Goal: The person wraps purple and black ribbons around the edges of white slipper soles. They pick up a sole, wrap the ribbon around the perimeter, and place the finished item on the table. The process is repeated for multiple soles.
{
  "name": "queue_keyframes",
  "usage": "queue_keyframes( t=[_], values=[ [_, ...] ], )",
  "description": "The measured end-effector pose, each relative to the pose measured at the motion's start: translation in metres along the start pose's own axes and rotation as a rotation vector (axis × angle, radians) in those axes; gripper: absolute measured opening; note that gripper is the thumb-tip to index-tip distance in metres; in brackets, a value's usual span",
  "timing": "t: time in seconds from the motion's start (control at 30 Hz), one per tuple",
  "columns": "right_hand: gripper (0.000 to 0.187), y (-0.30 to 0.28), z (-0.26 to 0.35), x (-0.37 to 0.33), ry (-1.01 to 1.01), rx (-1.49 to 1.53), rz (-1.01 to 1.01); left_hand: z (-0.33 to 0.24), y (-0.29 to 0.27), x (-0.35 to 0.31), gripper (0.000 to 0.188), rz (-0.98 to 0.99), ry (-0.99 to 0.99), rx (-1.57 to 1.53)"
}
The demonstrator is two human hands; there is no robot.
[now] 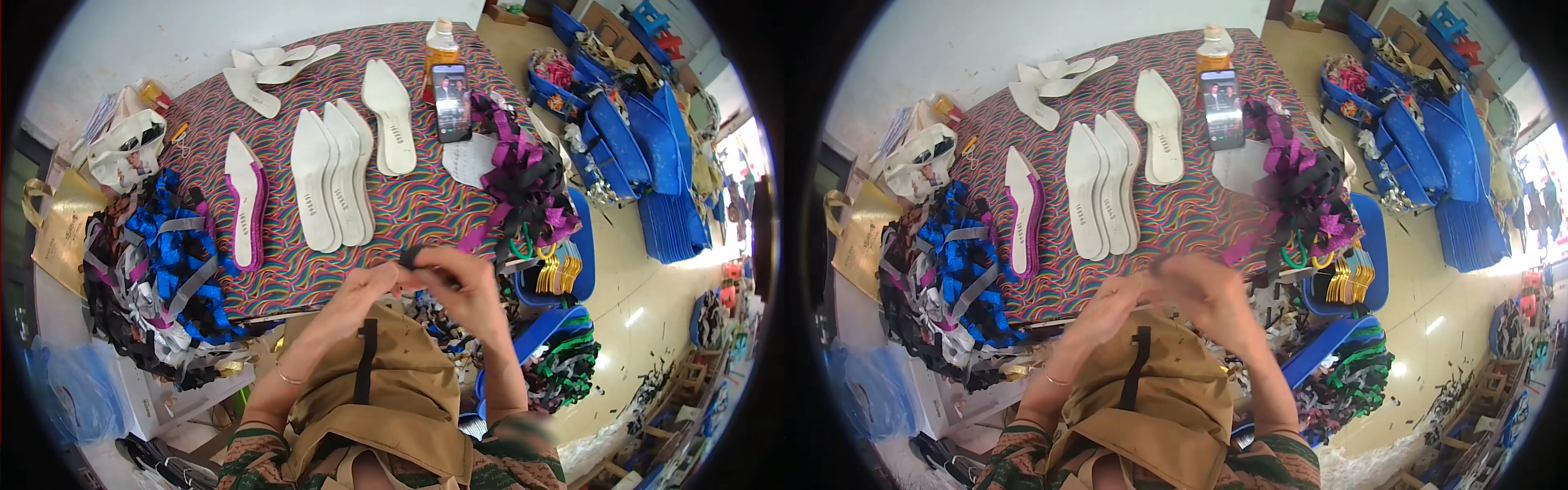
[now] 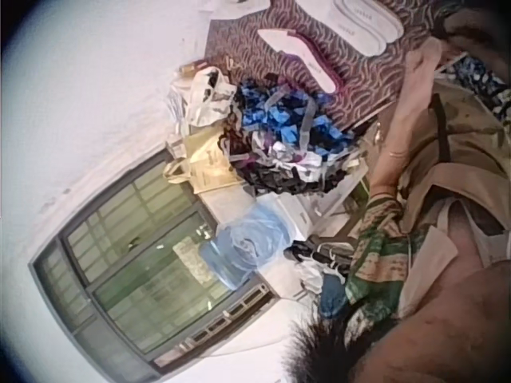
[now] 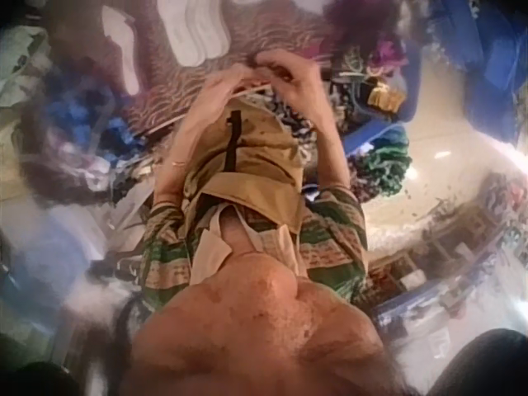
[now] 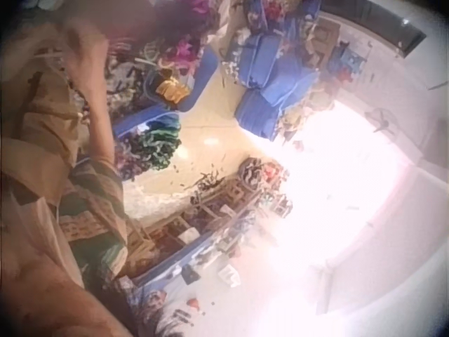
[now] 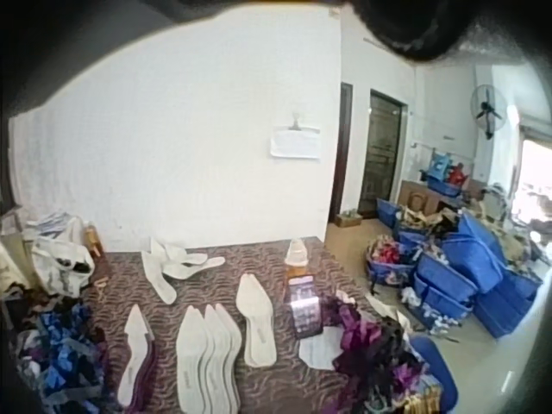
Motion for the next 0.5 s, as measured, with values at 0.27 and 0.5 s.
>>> queue_keyframes(
  t=[0.27,0.5],
  values=[
    [0.024,0.002,0.004,-0.041,0.144,-0.042,0.129,-0.058,-0.040,-0.012,0.024,-0.349,0.373,-0.465],
    [0.012,0.003,-0.029,-0.073,0.308,0.098,0.098,-0.099,-0.065,-0.032,0.026,-0.555,0.430,-0.389]
  ],
)
Point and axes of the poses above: each hand's wrist, its own x-axis towards the middle knuckle, its own y-axis out of the palm, z = x × y, the point moved 6 cm from there along x, towards the middle knuckle, and after that the axes turned 9 degrees about -z, right-handed, at the moved point
